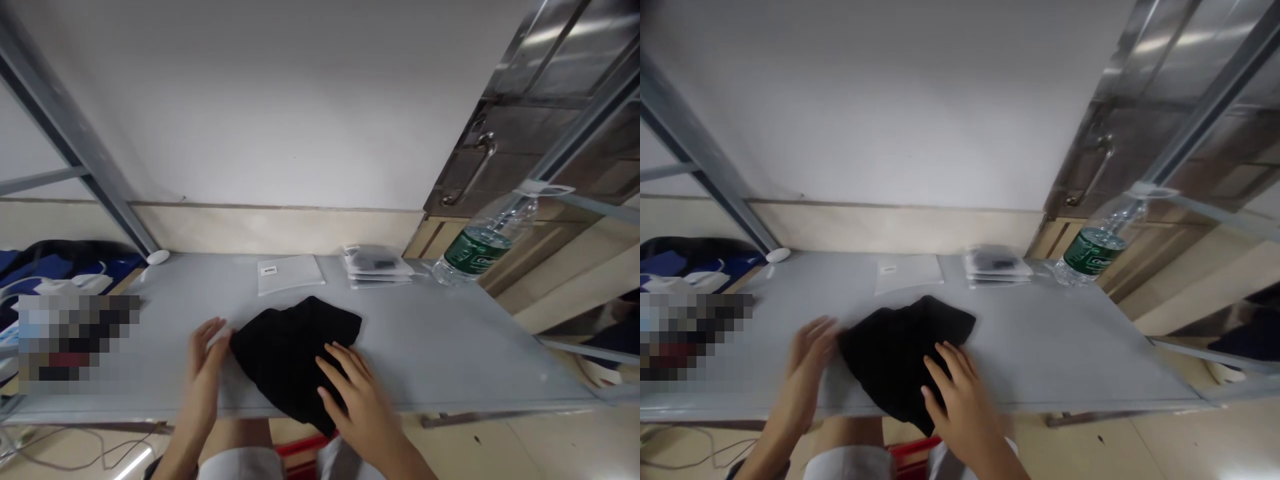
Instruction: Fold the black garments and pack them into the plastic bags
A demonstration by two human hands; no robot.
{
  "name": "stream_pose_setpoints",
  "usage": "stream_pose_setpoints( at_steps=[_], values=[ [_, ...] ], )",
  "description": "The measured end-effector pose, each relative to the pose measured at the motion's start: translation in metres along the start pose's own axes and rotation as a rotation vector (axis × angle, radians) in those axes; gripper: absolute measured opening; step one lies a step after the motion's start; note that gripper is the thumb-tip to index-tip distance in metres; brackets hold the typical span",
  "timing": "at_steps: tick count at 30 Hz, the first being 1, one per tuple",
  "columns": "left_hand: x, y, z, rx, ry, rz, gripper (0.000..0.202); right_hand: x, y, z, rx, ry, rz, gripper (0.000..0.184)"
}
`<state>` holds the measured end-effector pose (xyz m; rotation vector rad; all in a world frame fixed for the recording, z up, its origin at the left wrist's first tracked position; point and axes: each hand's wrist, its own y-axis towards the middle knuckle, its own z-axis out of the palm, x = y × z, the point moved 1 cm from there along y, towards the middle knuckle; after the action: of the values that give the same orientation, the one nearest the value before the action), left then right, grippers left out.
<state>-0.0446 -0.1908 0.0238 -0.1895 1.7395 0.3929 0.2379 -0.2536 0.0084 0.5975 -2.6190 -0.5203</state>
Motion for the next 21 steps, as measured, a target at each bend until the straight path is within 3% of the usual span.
stream_pose_setpoints(
  at_steps=[2,5,8,12,16,21],
  values=[
    [-0.007,-0.012,0.001,0.01,0.207,0.163,0.052,0.008,-0.002,0.001,-0.016,-0.017,0.027,0.042],
    [-0.011,-0.031,0.019,0.161,0.575,0.475,0.036,0.024,-0.009,0.006,-0.043,-0.073,0.074,0.045],
    [-0.003,-0.044,0.041,0.285,0.775,0.633,0.034,0.032,-0.01,0.005,-0.045,-0.109,0.104,0.043],
    [0.006,-0.048,0.057,0.462,0.863,0.736,0.048,0.019,0.01,-0.01,0.037,-0.007,0.14,0.031],
    [-0.001,-0.041,0.058,0.588,0.85,0.811,0.063,-0.004,0.04,-0.021,0.166,0.166,0.031,0.033],
    [-0.008,-0.024,0.047,0.734,0.769,0.795,0.049,-0.026,0.052,-0.013,0.171,0.231,0.083,0.038]
  ],
)
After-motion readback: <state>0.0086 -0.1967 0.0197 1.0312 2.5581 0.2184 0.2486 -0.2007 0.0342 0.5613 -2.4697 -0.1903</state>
